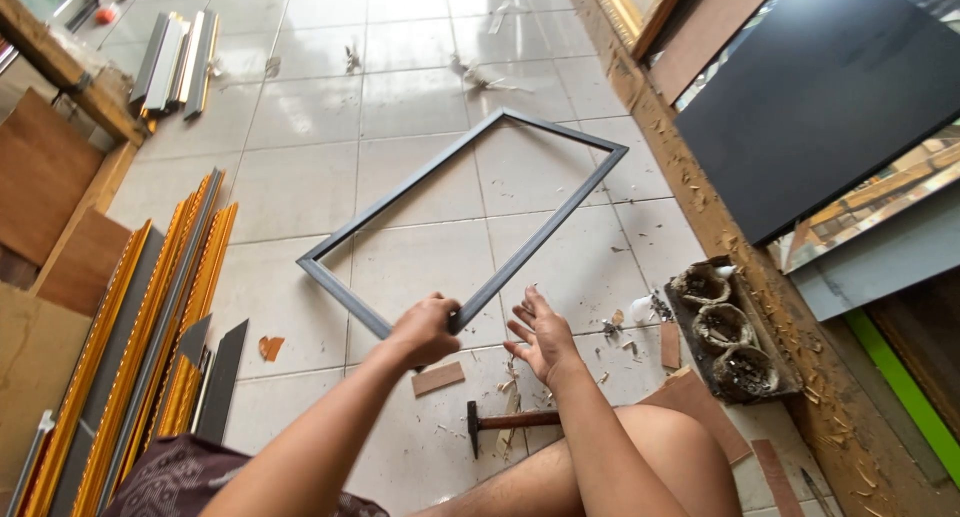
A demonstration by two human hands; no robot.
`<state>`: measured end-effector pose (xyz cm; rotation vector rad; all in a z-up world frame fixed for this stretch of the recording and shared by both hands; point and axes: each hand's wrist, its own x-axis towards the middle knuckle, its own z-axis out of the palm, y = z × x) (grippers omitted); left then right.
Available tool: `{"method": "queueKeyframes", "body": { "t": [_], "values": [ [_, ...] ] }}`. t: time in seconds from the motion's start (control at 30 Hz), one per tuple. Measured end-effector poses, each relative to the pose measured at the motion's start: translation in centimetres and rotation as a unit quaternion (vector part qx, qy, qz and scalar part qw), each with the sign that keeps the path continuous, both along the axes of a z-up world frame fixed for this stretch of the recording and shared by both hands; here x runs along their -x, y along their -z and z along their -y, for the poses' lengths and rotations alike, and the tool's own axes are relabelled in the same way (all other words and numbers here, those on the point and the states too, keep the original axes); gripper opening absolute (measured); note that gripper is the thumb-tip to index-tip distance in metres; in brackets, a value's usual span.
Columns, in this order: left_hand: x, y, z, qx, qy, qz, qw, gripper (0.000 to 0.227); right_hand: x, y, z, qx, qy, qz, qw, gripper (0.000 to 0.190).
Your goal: Assembling wooden picture frames by aligning corners and hammering in nails to secure the joints.
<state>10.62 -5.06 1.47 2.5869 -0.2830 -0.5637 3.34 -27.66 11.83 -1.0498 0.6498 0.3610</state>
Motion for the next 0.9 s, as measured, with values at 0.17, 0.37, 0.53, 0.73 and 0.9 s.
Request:
{"method": "queueKeyframes", "body": {
  "t": [0.17, 0.37, 0.53, 0.73, 0.9],
  "values": [
    [1.2, -10.2, -7.6, -0.067, 0.015, -0.005, 0.998, 0.062, -1.7, -3.2, 3.3, -0.063, 0.078, 0.092, 0.991, 0.109],
    [-0.8, -8.5, -16.4, -0.186, -0.119, 0.076, 0.972, 0.05, -3.4, 2.2, 8.2, -0.131, 0.257, 0.097, 0.953, 0.068],
    [-0.7, -3.3, -17.4, -0.119, -0.281, 0.249, 0.919, 0.051, -3.8, 9.3, 8.7, -0.079, 0.357, 0.058, 0.929, 0.035],
    [11.2, -16.0, -4.3, 0.476, -0.473, -0.14, 0.728, 0.093, 0.0, 7.4, -1.2, -0.097, 0.169, 0.033, 0.98, 0.018],
    [8.6, -8.5, -3.6, 0.564, -0.415, -0.192, 0.688, 0.11, 1.6, 5.1, -6.8, -0.164, -0.096, 0.092, 0.977, 0.062]
  ]
}}
